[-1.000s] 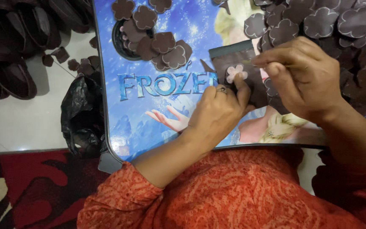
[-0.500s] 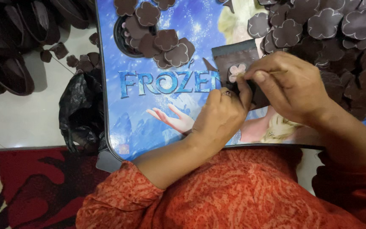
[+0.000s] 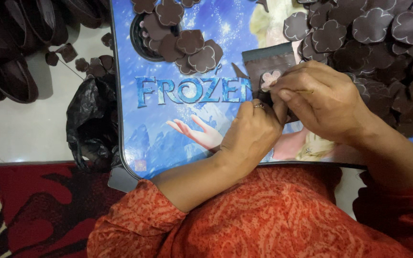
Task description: The person uses a small pointed tool to trace or emboss a light-colored flower-shaped template onto a dark leather piece. The person repeatedly repositions the template and tool to work on different sections of the leather piece.
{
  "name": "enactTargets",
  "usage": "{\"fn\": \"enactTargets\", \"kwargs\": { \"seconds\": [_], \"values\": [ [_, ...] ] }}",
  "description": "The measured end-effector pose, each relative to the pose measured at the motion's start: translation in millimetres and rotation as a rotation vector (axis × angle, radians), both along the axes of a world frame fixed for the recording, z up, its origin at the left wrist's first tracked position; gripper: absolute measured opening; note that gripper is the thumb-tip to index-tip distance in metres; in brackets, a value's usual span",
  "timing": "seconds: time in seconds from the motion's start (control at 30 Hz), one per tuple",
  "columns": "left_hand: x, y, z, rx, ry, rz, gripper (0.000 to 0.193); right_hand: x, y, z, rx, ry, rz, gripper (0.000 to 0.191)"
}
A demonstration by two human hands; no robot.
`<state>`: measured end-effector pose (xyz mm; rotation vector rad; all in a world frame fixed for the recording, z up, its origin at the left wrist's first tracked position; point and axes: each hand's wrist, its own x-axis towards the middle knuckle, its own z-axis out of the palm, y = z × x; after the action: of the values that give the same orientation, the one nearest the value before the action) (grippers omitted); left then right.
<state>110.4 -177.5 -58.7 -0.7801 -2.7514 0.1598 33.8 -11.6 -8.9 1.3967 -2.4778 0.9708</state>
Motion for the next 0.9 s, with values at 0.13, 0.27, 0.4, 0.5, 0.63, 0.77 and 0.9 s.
{"fn": "enactTargets", "kwargs": {
  "seconds": [0.13, 0.27, 0.4, 0.5, 0.63, 0.77, 0.9],
  "values": [
    [-0.2, 0.9, -1.0, -0.011, 0.013, -0.004, 0.014, 0.2, -1.1, 3.3, 0.034, 0.03, 0.022, 0.015],
    [-0.5, 1.1, -2.8, 0.015, 0.025, -0.009, 0.016, -1.6, 0.0, 5.2, 0.041, 0.065, 0.053, 0.015],
    [-1.1, 2.9, -4.1, 0.029, 0.008, -0.007, 0.016, -2.7, 2.9, 4.2, 0.065, 0.086, 0.047, 0.013],
    [0.3, 2.2, -3.4, 0.023, 0.013, -0.008, 0.02, -2.9, 3.0, 1.2, 0.035, 0.027, 0.036, 0.011],
    [-0.6, 2.2, -0.8, 0.008, 0.004, -0.001, 0.018, -2.4, 2.6, -1.1, 0.033, 0.028, 0.03, 0.012],
    [-1.6, 2.3, 3.0, 0.02, 0.004, 0.011, 0.019, -2.6, 3.7, -1.7, 0.021, -0.005, 0.012, 0.011],
    [-1.1, 2.0, 5.0, 0.034, -0.005, 0.01, 0.026, -3.7, 4.5, -4.5, 0.003, 0.026, 0.024, 0.011]
  ]
}}
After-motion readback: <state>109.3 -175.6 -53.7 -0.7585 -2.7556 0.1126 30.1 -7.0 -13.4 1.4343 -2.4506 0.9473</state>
